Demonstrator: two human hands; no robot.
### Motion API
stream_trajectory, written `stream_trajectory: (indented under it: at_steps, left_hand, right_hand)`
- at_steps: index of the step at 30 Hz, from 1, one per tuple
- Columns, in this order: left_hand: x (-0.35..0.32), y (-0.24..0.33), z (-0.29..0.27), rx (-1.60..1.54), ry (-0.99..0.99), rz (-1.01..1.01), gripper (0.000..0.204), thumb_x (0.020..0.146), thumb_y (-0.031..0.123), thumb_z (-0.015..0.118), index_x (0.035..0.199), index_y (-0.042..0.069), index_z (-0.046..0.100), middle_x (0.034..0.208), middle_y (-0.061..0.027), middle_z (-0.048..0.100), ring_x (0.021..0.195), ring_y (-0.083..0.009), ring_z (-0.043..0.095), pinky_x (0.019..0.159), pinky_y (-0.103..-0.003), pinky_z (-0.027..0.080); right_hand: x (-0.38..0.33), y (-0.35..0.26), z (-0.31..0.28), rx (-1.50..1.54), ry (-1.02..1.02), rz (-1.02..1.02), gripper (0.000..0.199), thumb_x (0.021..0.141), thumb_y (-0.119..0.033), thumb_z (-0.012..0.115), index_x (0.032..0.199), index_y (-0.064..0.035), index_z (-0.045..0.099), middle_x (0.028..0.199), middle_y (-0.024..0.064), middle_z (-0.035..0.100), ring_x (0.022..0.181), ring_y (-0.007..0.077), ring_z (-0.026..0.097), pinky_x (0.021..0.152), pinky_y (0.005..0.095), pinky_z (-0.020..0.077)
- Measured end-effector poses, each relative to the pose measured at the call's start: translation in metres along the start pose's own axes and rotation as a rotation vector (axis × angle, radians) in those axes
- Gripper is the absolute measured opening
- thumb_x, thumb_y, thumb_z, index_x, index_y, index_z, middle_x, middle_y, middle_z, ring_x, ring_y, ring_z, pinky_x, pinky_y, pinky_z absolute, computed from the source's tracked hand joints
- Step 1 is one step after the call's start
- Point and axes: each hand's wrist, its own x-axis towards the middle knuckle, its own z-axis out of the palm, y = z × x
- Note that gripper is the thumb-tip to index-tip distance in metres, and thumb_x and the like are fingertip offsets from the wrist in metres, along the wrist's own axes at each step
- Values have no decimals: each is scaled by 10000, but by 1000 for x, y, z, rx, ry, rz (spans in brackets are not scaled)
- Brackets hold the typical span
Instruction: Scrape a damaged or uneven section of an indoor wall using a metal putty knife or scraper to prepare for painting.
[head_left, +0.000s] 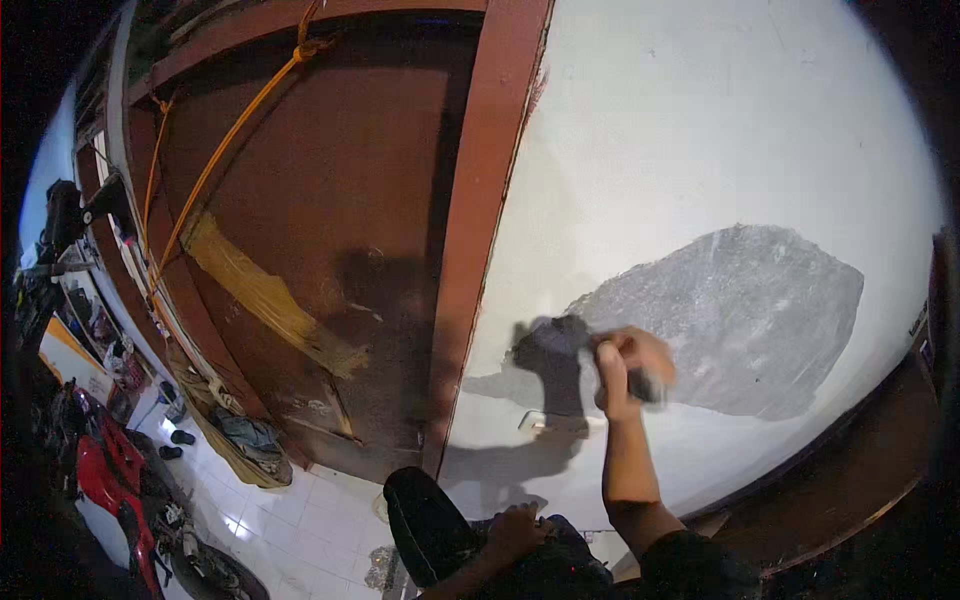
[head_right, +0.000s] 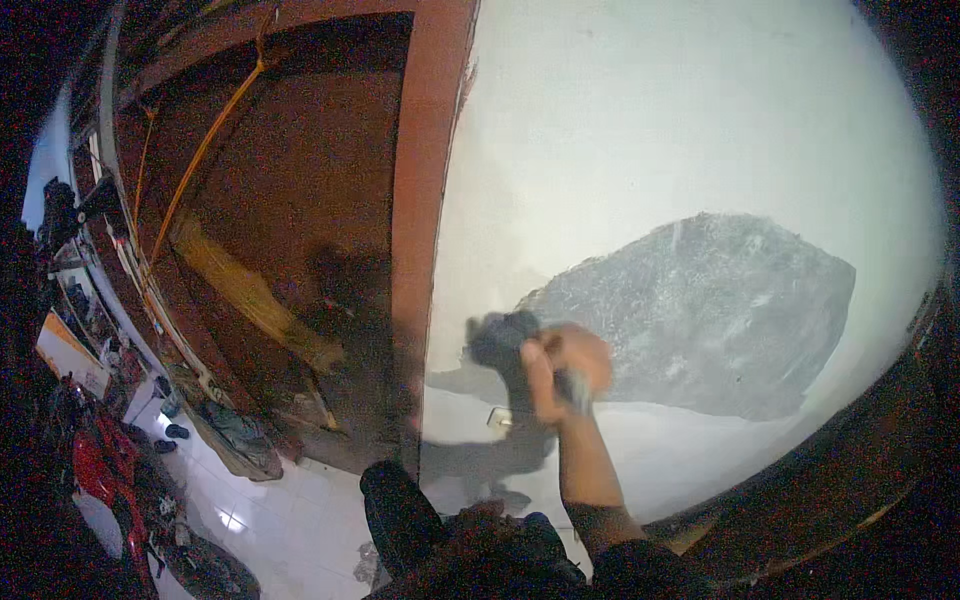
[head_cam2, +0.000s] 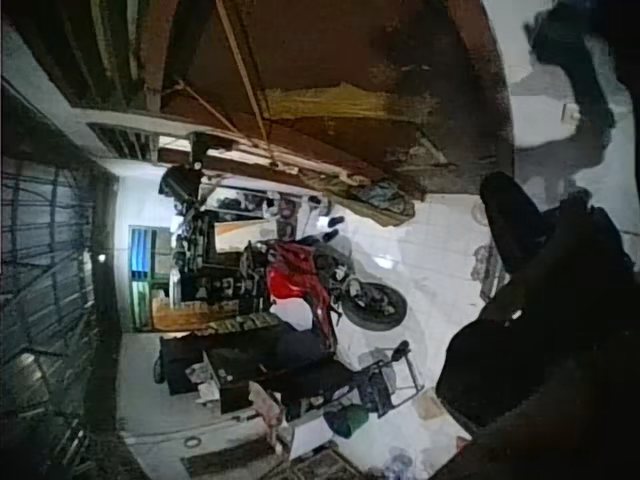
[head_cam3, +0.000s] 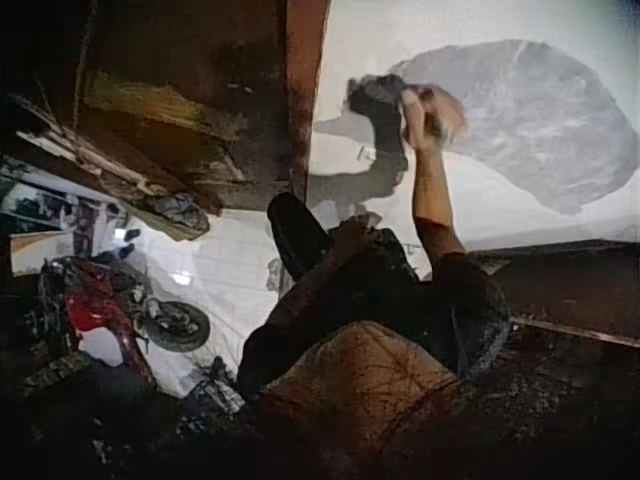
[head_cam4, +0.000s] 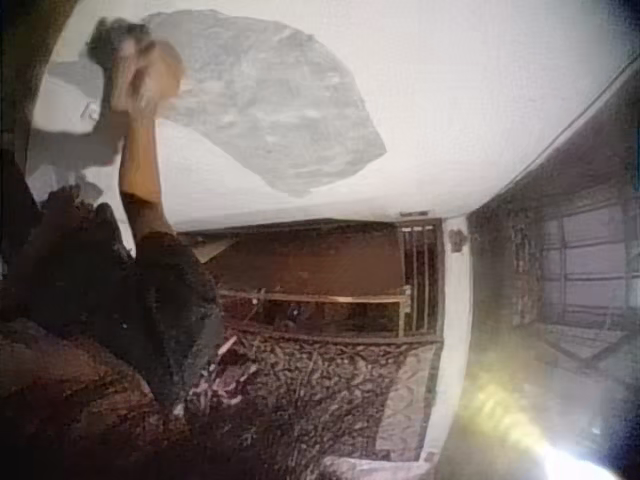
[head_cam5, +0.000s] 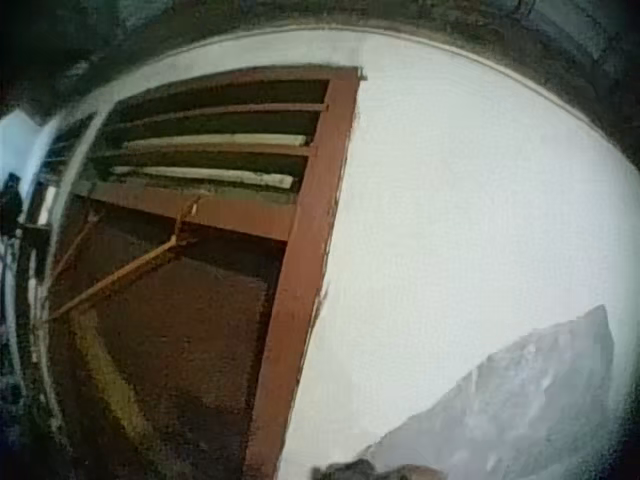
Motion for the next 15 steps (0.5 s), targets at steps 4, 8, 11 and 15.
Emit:
stream_trajectory:
  at_steps: [4, 8, 11, 15]
  left_hand:
    - [-5, -10, 6, 100, -79, -67, 420, 746, 425, 516, 825, 13, 540, 632, -164, 565, 591, -288, 592, 511, -403, 499]
    - [-10, -13, 8, 177, 2, -95, 436, 750, 443, 512, 860, 22, 540, 612, -161, 568, 566, -284, 591, 497, -399, 498]
    - [-12, -16, -7, 61, 94, -41, 413, 746, 417, 513, 891, 31, 540, 573, -145, 559, 532, -284, 584, 478, -390, 493]
    - [-2, 3, -7, 15, -122, -55, 422, 745, 414, 516, 923, 32, 537, 683, -183, 574, 641, -294, 596, 550, -426, 489]
  right_hand:
    - [-11, -12, 13, 139, 54, -97, 361, 737, -127, 616, 516, -76, 336, 497, 16, 408, 463, 120, 436, 438, 240, 358]
    - [-1, -59, -4, 549, 140, -306, 336, 756, -123, 592, 518, -67, 362, 534, 62, 486, 462, 194, 517, 529, 326, 461]
    - [-10, -25, 4, -36, -72, -1, 261, 732, -55, 568, 528, -59, 405, 540, 74, 462, 477, 205, 499, 488, 308, 418]
    - [-24, 21, 13, 111, -53, 70, 222, 732, -60, 571, 562, -67, 429, 540, 36, 445, 508, 173, 458, 502, 305, 394]
